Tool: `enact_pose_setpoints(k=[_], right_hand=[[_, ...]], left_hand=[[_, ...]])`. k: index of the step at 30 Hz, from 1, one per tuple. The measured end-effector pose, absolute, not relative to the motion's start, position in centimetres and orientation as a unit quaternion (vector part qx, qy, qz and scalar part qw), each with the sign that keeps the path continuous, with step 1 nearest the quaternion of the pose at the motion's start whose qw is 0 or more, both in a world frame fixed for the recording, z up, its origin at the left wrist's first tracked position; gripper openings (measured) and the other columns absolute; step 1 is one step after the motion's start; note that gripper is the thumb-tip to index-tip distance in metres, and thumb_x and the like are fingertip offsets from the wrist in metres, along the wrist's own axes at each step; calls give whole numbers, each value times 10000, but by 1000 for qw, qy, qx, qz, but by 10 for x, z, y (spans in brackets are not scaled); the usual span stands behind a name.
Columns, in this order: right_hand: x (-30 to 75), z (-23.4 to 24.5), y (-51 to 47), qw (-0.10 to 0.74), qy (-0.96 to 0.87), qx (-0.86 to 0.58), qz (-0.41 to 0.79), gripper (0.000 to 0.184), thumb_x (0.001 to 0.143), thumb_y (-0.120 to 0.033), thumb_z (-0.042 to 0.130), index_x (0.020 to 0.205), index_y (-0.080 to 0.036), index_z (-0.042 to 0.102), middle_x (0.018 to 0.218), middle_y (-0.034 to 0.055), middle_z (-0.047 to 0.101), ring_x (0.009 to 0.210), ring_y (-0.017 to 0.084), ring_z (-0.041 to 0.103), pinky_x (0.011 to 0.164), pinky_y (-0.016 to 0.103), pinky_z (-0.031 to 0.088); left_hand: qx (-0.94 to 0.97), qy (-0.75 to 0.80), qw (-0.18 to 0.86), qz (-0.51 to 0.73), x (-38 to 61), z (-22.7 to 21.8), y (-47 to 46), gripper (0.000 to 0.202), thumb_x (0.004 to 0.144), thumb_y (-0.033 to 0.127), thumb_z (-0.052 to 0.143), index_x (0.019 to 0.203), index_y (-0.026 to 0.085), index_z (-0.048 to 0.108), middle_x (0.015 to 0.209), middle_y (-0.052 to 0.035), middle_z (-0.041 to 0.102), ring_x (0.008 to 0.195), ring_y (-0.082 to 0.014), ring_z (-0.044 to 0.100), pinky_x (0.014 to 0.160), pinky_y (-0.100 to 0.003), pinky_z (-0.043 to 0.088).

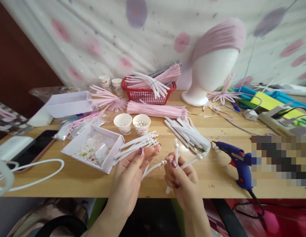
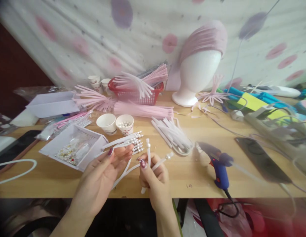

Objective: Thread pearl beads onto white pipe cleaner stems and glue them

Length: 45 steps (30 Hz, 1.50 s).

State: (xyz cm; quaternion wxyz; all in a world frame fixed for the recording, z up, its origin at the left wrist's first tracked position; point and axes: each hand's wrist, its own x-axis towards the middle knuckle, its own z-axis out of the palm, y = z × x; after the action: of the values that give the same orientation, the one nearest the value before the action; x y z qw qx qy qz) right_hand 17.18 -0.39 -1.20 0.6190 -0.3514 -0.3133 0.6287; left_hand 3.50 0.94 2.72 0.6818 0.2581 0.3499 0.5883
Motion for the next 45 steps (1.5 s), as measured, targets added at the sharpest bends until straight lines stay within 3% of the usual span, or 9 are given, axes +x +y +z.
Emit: enact_pose_setpoints(k=[5, 8, 18, 24, 28, 31, 34, 40, 45], right_hand=[[159, 4, -12, 625, -406, -464, 478, 231, 905, -413, 785, 973, -194, 807, 577, -89, 316, 495, 84, 250, 447, 222, 211], [152, 11, -15, 611, -439, -519, 406, 200, 930, -365, 732, 937, -190, 829, 571, -65, 378, 519, 106, 332, 470, 239, 275], [152, 19, -17, 601, -500, -542, 309, 243, 955, -317, 681, 760, -197, 764, 555, -38, 504, 514, 128, 443, 505, 266, 392], [149, 9, -15, 597, -570, -531, 194, 140, 965, -154, 620, 913, -199, 742, 647, -25, 688, 510, 117, 580, 523, 224, 475], [145, 1, -14, 609, -563, -533, 168, 127, 982, -157, 619, 967, -212, 732, 694, -19, 725, 549, 126, 629, 559, 225, 498], [144, -1, -14, 606, -560, -538, 174, 138, 992, -179, 614, 903, -211, 716, 663, -20, 691, 528, 124, 594, 518, 229, 453], [145, -2, -13, 599, -559, -543, 184, 161, 996, -195, 608, 875, -210, 712, 630, -29, 634, 514, 121, 549, 498, 235, 413], [146, 1, -14, 609, -530, -543, 232, 215, 1012, -269, 603, 842, -209, 720, 582, -45, 512, 495, 125, 452, 502, 252, 407], [146, 6, -15, 596, -520, -541, 286, 235, 1030, -308, 586, 953, -214, 788, 579, -59, 405, 494, 126, 378, 493, 258, 388]], left_hand=[[311, 404, 630, 586, 36, 29, -3, 190, 878, 420, 803, 914, 249, 877, 1228, -58, 815, 1275, -273, 689, 1116, -336, 516], [353, 420, 597, 585, 35, 30, -10, 193, 889, 421, 787, 939, 258, 878, 1248, -51, 807, 1276, -304, 684, 1134, -375, 504], [392, 460, 538, 589, 35, 34, -18, 188, 888, 383, 787, 990, 255, 878, 1189, -62, 824, 1272, -307, 680, 1113, -334, 510], [397, 474, 512, 596, 42, 33, -24, 122, 874, 303, 800, 965, 289, 880, 1252, -30, 803, 1320, -313, 650, 1193, -369, 449], [403, 476, 509, 593, 44, 30, -27, 150, 879, 300, 797, 1008, 312, 871, 1317, -11, 776, 1359, -290, 625, 1218, -353, 424], [387, 469, 542, 580, 40, 28, -26, 184, 883, 355, 795, 1039, 293, 867, 1320, -31, 775, 1370, -294, 618, 1205, -349, 443], [356, 445, 588, 573, 36, 26, -23, 221, 867, 409, 809, 1027, 269, 870, 1300, -66, 783, 1345, -328, 637, 1202, -410, 456], [328, 424, 619, 574, 32, 23, -20, 251, 848, 463, 819, 995, 268, 877, 1231, -82, 811, 1283, -349, 683, 1204, -472, 452], [325, 425, 621, 573, 28, 24, -18, 237, 840, 462, 827, 961, 266, 881, 1204, -69, 821, 1265, -340, 696, 1198, -452, 462]])
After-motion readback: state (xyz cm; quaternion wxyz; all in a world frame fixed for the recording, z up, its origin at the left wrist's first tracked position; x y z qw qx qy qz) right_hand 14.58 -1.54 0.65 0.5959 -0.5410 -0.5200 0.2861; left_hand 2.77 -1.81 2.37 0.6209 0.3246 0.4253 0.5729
